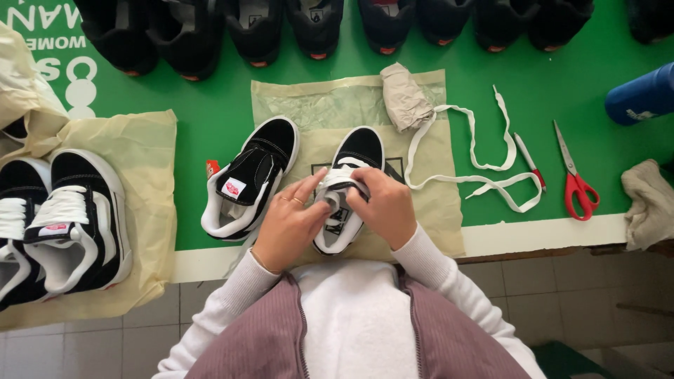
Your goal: Lacing a pair of black and white sneakers at a workbench.
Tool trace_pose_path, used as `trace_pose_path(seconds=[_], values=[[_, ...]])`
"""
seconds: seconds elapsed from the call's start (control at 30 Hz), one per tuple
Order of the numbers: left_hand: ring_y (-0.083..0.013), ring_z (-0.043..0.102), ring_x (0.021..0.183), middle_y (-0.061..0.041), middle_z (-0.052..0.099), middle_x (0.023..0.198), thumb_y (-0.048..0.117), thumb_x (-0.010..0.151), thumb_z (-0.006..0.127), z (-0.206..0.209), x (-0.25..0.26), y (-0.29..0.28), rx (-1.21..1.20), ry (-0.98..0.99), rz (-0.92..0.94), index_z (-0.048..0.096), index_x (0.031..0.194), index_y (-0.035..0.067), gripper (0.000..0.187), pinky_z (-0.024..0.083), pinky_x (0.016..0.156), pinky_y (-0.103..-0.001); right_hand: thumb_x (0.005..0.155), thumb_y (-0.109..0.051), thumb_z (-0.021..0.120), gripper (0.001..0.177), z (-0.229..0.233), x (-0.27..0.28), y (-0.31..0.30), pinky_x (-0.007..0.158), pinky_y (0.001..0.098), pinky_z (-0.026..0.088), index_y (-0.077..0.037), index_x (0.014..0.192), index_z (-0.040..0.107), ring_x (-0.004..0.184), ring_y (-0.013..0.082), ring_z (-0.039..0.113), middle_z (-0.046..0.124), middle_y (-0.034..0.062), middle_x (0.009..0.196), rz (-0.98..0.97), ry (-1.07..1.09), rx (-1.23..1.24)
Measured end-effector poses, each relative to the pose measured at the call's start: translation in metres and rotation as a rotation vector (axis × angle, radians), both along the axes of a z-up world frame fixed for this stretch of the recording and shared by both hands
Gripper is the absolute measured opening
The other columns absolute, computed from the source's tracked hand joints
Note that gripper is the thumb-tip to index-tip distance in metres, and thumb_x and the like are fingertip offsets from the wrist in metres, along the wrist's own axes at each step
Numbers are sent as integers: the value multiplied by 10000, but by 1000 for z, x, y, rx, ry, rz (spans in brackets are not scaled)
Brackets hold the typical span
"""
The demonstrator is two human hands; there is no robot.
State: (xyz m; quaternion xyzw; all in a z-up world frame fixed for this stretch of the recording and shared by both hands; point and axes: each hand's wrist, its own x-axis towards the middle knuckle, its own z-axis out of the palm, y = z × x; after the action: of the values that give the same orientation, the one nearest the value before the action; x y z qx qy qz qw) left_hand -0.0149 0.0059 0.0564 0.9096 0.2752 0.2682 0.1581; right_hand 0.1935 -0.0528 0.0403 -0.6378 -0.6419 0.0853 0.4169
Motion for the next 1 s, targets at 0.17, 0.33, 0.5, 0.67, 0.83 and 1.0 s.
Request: trace_pose_path(seconds=[0.17, 0.33, 0.5, 0.67, 0.83, 1.0], values=[[-313, 584, 1279, -75, 575, 1444, 153, 895, 701, 8, 2, -1, 180, -16, 2, 679, 984, 121, 97, 464, 1033, -443, 859, -138, 740, 236, 2, 1, 0, 686, 372, 576, -76, 1076, 672, 752, 273, 713, 716, 100, 927, -8, 32, 45], [-231, 588, 1167, -1, 621, 1179, 167, 932, 702, 9, 2, 1, 273, -6, -73, 668, 1119, 114, 197, 481, 984, -416, 826, -188, 843, 365, -3, 6, -3, 638, 358, 548, -70, 1067, 595, 722, 247, 687, 695, 83, 890, 58, 52, 29], [-234, 589, 1121, -22, 611, 1157, 187, 895, 673, 20, 17, 10, 337, 39, -79, 645, 1144, 133, 256, 483, 946, -403, 811, -237, 887, 464, -6, 19, -9, 721, 336, 569, -69, 1139, 606, 821, 219, 700, 700, 73, 988, 167, 179, -61], [-207, 589, 1066, -15, 592, 1105, 228, 853, 653, 18, 32, 21, 455, 118, -197, 653, 1122, 165, 276, 478, 871, -380, 718, -255, 929, 826, -15, 22, -15, 1104, 448, 468, -70, 1404, 506, 1320, 349, 516, 525, 167, 1404, 248, 76, 55], [-183, 638, 994, 27, 639, 1048, 197, 833, 695, 8, 34, 29, 400, -5, -255, 698, 1048, 144, 222, 500, 778, -357, 734, -118, 804, 1090, -53, 13, -18, 1298, 486, 218, -73, 1618, 167, 1589, 413, 203, 171, 230, 1694, 240, 235, 5], [-245, 640, 936, -18, 671, 1038, 196, 826, 815, -1, 39, 31, 57, -124, -61, 707, 1001, 135, 214, 527, 807, -380, 785, -16, 653, 1027, -62, 6, -19, 1321, 484, 117, -68, 1642, 91, 1639, 429, 69, 116, 254, 1727, 324, 414, -80]])
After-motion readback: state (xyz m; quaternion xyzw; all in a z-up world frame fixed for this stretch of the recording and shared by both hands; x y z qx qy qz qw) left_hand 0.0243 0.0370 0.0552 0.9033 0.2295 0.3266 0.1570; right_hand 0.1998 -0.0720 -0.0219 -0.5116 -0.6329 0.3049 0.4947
